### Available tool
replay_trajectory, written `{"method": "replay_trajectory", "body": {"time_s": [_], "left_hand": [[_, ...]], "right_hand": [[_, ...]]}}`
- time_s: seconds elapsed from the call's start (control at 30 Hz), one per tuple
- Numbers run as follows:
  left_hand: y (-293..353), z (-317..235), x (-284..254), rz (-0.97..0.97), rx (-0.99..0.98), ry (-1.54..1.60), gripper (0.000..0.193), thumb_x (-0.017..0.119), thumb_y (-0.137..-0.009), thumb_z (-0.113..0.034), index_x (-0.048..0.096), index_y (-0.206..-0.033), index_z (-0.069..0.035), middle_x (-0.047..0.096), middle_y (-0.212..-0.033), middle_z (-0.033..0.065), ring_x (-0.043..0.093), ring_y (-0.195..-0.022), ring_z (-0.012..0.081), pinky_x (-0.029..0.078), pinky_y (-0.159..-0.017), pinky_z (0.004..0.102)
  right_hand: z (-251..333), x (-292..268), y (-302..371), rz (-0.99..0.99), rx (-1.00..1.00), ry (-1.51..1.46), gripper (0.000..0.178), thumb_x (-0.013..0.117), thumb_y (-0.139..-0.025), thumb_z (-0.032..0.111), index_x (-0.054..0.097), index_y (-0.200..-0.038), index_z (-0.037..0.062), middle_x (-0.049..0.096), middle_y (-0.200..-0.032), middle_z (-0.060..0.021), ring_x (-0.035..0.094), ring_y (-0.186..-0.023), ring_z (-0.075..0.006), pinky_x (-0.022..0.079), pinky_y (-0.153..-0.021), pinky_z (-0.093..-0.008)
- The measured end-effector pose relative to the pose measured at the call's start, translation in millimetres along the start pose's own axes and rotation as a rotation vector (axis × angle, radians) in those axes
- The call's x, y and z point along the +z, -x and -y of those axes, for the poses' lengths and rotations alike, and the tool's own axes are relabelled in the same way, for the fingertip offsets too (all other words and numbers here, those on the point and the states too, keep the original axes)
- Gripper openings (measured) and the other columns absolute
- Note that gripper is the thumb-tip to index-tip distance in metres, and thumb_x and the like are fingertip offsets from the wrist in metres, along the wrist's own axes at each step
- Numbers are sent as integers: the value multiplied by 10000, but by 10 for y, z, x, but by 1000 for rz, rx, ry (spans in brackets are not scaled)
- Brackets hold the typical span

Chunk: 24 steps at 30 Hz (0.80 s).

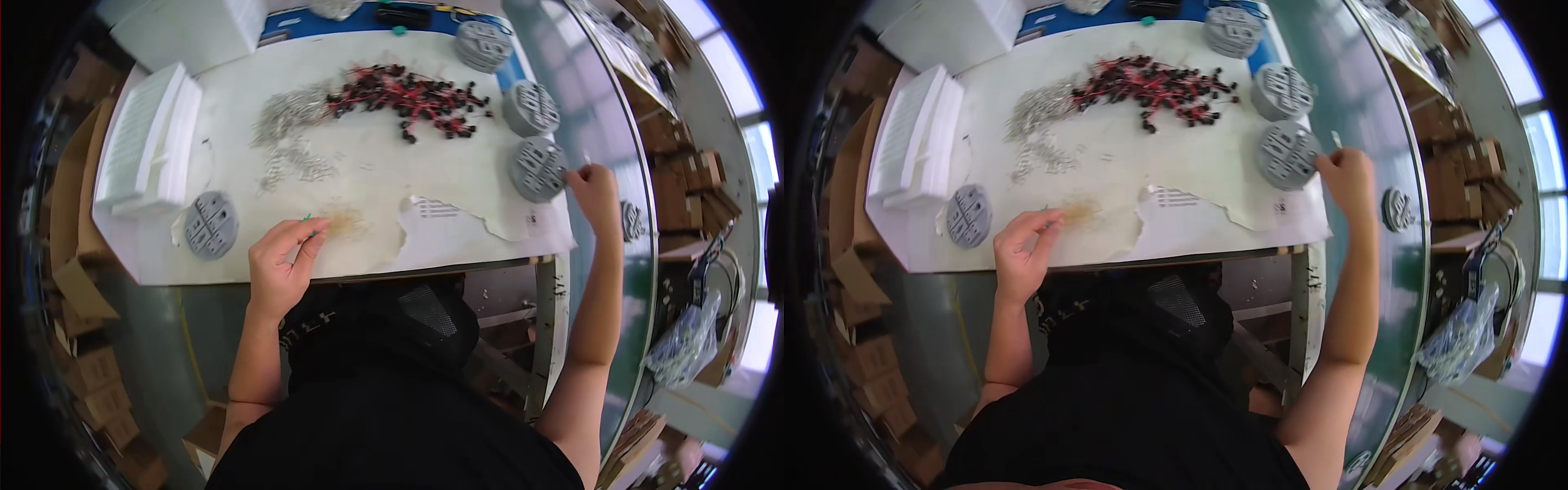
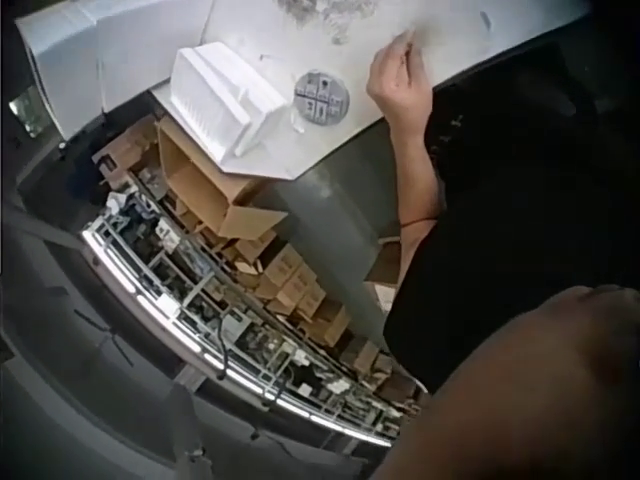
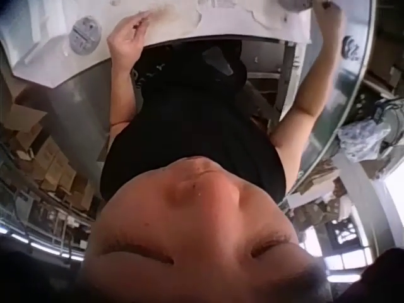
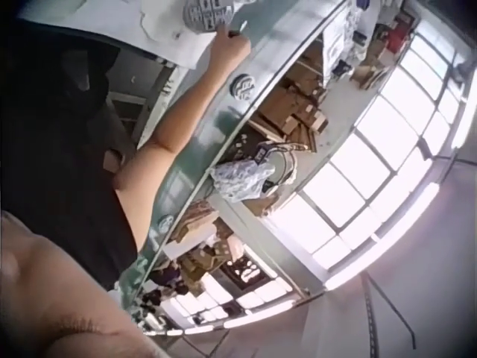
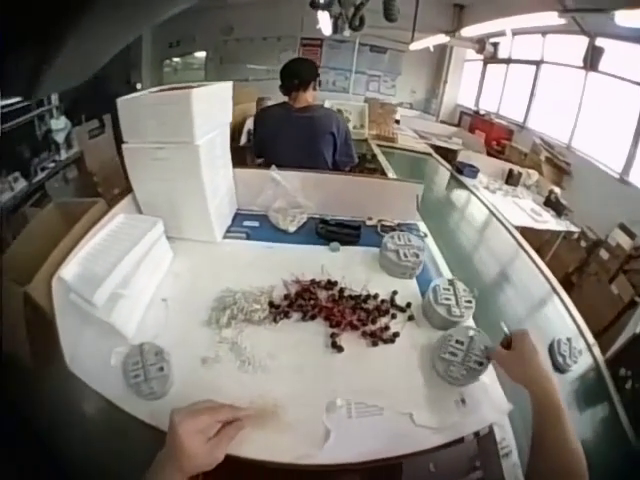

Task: Assemble small electronic pins and components into a circular plastic base at a production workstation.

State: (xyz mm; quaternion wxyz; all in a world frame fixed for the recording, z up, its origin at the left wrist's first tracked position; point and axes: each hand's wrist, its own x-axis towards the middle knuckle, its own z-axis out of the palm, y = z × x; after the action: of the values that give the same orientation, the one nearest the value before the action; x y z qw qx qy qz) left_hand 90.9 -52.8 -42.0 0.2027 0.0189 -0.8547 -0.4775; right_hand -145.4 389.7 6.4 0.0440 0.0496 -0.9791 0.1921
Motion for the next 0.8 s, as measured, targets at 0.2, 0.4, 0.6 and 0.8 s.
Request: {"method": "replay_trajectory", "body": {"time_s": [0.2,0.4,0.6,0.8], "left_hand": [[104,121,-189,-70,36,-34,387,853,-896,-79,755,-1267,-25,757,-1130,154,732,-1000,280,578,-893,342],[-47,63,-78,164,138,-227,1057,981,-690,-469,528,-1574,-107,596,-1443,163,606,-1296,367,487,-1109,482],[-30,135,-123,244,93,-229,1152,991,-624,-541,522,-1587,-116,582,-1450,164,584,-1319,387,479,-1125,498],[-47,64,-95,273,122,-317,1144,999,-604,-494,530,-1580,-128,590,-1441,146,562,-1341,372,447,-1164,492]], "right_hand": [[1063,47,421,191,-14,-272,277,769,-897,214,754,-849,-58,719,-690,-159,618,-600,-167,515,-603,-377],[2155,783,745,497,-378,-249,213,775,-911,173,729,-877,-32,699,-708,-159,631,-619,-258,508,-619,-394],[2574,1098,192,470,-541,-228,249,793,-891,227,725,-913,-11,752,-859,-192,735,-836,-379,559,-768,-479],[2637,1296,163,479,-553,13,175,762,-914,181,723,-958,17,771,-957,-166,725,-946,-396,552,-866,-493]]}}
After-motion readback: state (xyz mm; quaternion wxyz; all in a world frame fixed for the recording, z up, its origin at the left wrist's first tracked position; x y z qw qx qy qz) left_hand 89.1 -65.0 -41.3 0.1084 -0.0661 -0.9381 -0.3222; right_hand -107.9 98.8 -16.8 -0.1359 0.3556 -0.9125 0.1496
